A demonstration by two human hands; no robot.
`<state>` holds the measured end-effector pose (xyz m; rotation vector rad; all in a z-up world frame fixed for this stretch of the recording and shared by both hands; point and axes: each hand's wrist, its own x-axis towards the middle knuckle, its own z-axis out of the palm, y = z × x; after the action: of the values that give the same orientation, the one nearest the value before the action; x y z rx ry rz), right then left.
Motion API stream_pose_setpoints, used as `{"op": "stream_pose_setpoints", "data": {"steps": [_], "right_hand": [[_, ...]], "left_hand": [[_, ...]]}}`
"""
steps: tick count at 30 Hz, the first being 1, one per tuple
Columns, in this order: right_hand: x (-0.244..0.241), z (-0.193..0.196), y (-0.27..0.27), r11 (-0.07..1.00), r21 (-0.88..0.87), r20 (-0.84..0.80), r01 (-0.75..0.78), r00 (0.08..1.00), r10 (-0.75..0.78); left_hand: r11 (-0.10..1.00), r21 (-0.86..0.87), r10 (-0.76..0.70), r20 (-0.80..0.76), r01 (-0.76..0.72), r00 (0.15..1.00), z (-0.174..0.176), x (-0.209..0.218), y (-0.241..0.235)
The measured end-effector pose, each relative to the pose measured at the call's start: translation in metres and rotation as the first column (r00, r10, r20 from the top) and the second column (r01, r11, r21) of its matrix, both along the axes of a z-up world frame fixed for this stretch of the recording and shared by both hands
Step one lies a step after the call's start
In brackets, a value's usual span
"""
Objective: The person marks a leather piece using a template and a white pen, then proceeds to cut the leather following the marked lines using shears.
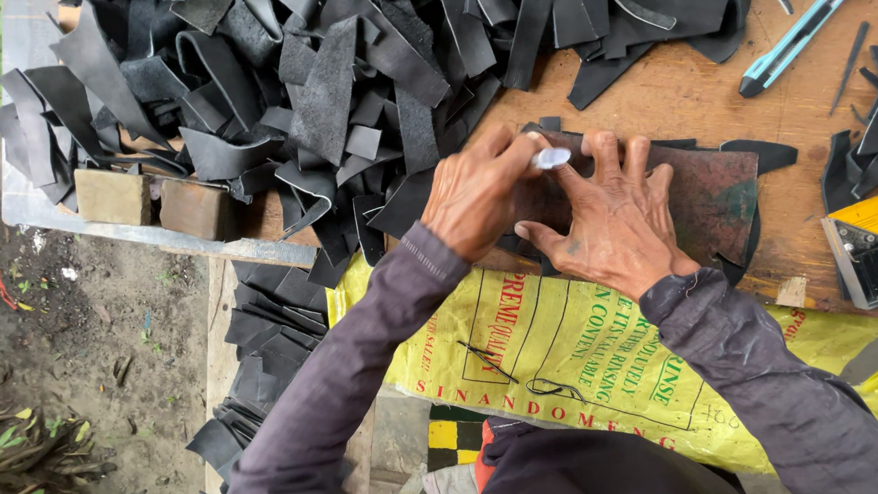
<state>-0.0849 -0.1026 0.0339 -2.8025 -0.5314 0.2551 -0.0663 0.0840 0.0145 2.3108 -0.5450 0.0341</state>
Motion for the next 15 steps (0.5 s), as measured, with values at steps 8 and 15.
{"op": "stream_pose_setpoints", "data": {"steps": [8, 15], "right_hand": [[0.000, -0.003, -0.002, 1.000, 0.024, 0.042, -0.001, 0.999, 0.000], [-0.001, -0.007, -0.004, 1.000, 0.025, 0.063, -0.017, 0.998, 0.016]], "left_hand": [[0.999, 0.051, -0.007, -0.135, 0.014, 0.991, 0.016, -0.047, 0.012], [1.000, 0.024, -0.016, -0.122, 0.019, 0.992, 0.008, -0.046, 0.016]]}}
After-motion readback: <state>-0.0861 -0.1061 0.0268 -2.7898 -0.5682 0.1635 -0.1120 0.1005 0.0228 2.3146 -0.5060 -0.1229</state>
